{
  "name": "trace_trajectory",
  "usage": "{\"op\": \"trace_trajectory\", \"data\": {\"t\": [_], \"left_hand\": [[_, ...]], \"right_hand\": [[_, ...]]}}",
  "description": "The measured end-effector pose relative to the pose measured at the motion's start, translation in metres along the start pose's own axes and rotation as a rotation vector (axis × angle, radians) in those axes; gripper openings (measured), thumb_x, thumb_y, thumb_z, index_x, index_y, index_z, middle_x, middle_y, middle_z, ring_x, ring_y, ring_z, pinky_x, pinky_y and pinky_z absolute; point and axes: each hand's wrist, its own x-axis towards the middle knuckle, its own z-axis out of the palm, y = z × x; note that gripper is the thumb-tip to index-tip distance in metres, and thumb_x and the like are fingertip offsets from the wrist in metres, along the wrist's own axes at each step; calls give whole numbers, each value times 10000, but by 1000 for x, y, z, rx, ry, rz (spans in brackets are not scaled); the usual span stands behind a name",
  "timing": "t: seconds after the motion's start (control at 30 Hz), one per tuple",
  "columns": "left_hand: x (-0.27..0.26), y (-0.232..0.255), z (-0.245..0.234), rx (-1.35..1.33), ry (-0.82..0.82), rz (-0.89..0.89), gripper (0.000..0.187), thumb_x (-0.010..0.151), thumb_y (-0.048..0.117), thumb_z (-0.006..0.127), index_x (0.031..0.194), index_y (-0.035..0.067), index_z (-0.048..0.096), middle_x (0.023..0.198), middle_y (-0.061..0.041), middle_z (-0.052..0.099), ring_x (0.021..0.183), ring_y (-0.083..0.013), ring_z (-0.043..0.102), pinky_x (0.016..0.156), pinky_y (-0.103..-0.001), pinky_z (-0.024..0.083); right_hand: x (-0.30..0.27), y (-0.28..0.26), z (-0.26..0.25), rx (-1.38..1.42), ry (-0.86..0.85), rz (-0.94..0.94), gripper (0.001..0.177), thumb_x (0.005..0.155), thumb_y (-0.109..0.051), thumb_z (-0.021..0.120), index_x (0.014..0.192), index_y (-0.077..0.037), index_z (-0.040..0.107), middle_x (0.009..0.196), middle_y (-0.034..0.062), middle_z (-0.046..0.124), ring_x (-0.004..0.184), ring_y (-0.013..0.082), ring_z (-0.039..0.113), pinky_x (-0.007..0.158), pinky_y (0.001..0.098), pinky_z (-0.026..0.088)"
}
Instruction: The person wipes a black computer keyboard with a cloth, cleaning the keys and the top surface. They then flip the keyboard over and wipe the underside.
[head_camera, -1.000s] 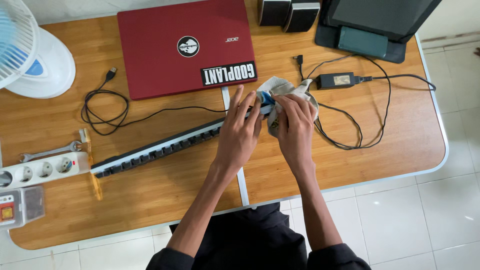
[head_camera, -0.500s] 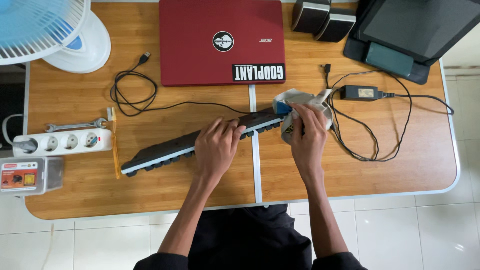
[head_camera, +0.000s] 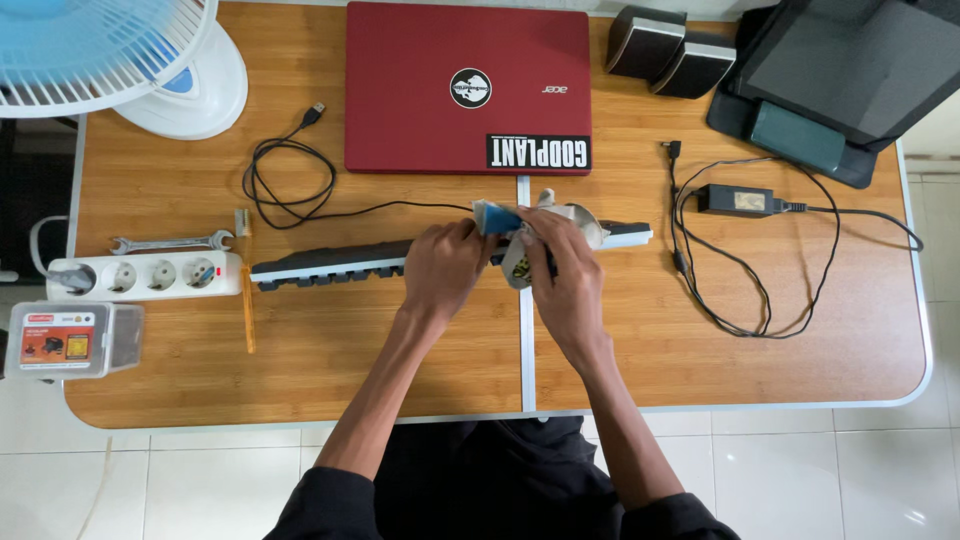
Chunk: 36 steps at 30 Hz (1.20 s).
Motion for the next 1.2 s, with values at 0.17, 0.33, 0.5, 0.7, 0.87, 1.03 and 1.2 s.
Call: {"op": "trace_trajectory", "data": {"t": [0.17,0.33,0.5,0.7,0.87,1.03,1.2], "left_hand": [[11,-7,-1,-132,86,12,266,1069,195,617,880,29,703,625,-69,692,400,-115,563,359,-269,454],[19,-1,-7,-186,196,-15,193,1141,226,574,1115,43,630,908,-129,727,665,-178,658,507,-263,537],[23,5,-27,-40,428,280,514,1073,514,450,1397,122,519,1409,-112,620,1305,-296,663,1072,-501,611],[16,13,-37,-234,-21,268,825,1017,681,335,1565,73,442,1462,-103,596,1237,-308,677,1091,-445,554],[11,11,-35,-171,101,376,710,1031,542,504,1532,41,450,1531,-155,540,1269,-317,658,1114,-444,547],[7,14,-43,-197,54,359,718,779,204,830,1435,94,560,1411,-136,603,1177,-291,674,1084,-422,571],[6,12,-50,-259,24,310,530,730,100,861,1236,193,736,1285,-92,664,1123,-243,689,1015,-370,592]], "right_hand": [[8,6,5,-314,-69,-140,313,1090,-75,513,1396,-54,581,1456,178,601,1429,343,558,1300,633,225],[10,12,-1,-410,-131,-79,354,1036,-143,532,1367,-63,627,1360,174,635,1422,355,435,1266,566,118],[9,16,3,-369,-163,-7,388,1093,-189,443,1432,-18,525,1308,170,652,1460,326,453,1309,570,106],[13,14,7,-160,-164,3,491,1117,-224,279,1578,-60,322,1378,200,647,1297,323,652,1324,616,75],[16,5,8,65,-247,205,568,1103,-182,289,1651,-104,157,1491,242,550,1306,392,578,1100,549,456],[20,4,2,155,-124,175,520,1112,-101,277,1629,-93,226,1614,207,443,1293,435,512,1098,547,465],[18,7,-6,157,-60,29,426,1136,-62,323,1547,1,413,1669,227,349,1566,393,352,1255,532,389]]}}
